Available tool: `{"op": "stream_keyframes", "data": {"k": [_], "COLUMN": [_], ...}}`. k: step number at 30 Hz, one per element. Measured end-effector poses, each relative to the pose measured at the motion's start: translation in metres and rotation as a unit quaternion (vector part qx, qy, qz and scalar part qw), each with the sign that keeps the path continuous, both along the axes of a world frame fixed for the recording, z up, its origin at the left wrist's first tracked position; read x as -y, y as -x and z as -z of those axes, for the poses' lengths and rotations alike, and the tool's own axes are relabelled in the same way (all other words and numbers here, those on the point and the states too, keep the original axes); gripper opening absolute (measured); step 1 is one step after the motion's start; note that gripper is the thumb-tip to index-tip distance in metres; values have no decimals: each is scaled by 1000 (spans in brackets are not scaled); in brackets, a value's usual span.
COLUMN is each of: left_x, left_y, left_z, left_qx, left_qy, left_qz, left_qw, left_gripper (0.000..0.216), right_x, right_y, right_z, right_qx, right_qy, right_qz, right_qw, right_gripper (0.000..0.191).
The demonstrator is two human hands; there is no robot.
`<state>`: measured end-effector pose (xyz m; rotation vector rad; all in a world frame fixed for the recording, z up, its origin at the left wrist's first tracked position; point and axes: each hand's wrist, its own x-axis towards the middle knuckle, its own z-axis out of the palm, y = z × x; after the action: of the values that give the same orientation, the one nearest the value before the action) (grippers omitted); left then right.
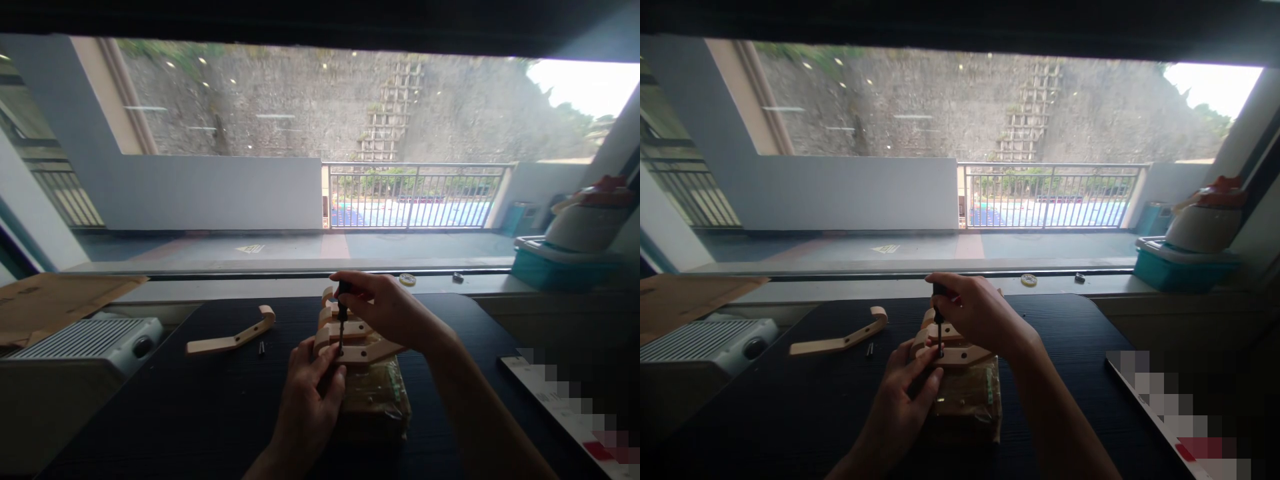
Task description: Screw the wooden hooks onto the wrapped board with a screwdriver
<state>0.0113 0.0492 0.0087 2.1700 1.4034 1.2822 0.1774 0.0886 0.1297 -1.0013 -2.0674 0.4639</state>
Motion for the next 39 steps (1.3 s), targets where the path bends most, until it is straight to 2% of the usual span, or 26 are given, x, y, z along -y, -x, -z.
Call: {"op": "stream_keyframes", "data": {"k": [7,15,21,31,39], "left_x": [0,1,0,1,1], "left_y": [0,1,0,0,0], "left_z": [-1,-1,-1,-2,-2], "left_qx": [-7,-7,-1,-5,-10], "left_qy": [-5,-2,-3,0,2], "left_qz": [-5,-1,4,1,-2], "left_qw": [1000,1000,1000,1000,1000], "left_gripper": [32,32,33,32,31], "right_x": [1,1,0,5,2], "right_y": [3,0,3,1,4], "right_z": [-4,-3,-2,-4,-3], "right_qx": [10,4,-2,-12,-19], "right_qy": [-16,-2,6,23,12], "right_qz": [23,-1,28,-32,-2], "right_qw": [1000,1000,1000,999,1000], "right_gripper": [36,38,36,37,33]}}
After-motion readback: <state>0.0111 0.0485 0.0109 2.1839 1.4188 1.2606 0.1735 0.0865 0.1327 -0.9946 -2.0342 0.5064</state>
